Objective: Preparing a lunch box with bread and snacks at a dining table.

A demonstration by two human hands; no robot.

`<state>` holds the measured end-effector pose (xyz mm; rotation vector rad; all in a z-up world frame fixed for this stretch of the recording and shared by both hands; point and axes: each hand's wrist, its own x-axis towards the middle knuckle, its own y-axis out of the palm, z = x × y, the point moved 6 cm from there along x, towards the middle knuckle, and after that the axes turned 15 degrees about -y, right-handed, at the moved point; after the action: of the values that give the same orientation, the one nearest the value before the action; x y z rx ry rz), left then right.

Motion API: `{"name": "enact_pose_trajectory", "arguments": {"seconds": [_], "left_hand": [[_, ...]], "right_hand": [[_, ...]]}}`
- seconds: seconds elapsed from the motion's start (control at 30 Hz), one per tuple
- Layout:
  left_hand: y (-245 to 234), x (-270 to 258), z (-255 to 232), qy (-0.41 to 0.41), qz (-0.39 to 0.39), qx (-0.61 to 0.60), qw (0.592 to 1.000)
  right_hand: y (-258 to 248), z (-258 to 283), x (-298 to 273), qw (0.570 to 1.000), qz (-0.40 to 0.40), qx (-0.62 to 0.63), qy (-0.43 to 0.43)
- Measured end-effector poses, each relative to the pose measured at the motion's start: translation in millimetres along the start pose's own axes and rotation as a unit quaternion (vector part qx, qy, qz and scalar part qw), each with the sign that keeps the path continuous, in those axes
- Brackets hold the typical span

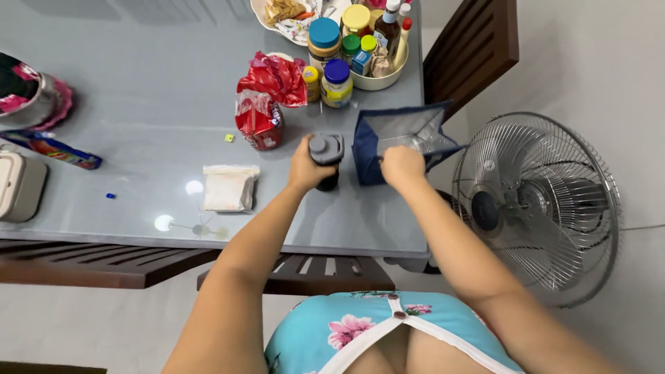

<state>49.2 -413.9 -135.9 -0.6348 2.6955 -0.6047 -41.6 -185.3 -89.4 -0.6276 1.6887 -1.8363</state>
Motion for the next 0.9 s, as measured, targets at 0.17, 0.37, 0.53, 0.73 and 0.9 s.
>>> {"name": "enact_pose_trajectory", "arguments": {"seconds": [0.17,0.37,0.53,0.73,0.9], "left_hand": [[1.1,26.9,0.3,0.0,-0.115,-0.036,0.993],[-9.2,37.1,5.5,-0.022,-0.177,0.006,0.984],[-12.9,35.3,6.3,-0.007,-0.14,0.029,0.99],[-28.8,46.6,22.9,0.058,-0.099,-0.015,0.993],[-78.0,83.9,117.1,-0.006,0.154,0.262,0.953]], "right_hand": [[-9.9,48.5,-22.2,0.998,0.025,0.02,-0.063],[-3.8,109.3,-39.0,0.989,0.083,0.057,-0.113],[-7.8,142.3,-34.2,0.98,0.131,0.06,-0.14],[-45.7,170.4,1.2,0.989,0.111,0.026,-0.097],[-19.3,207.6,60.3,0.988,0.068,0.122,-0.072]]}}
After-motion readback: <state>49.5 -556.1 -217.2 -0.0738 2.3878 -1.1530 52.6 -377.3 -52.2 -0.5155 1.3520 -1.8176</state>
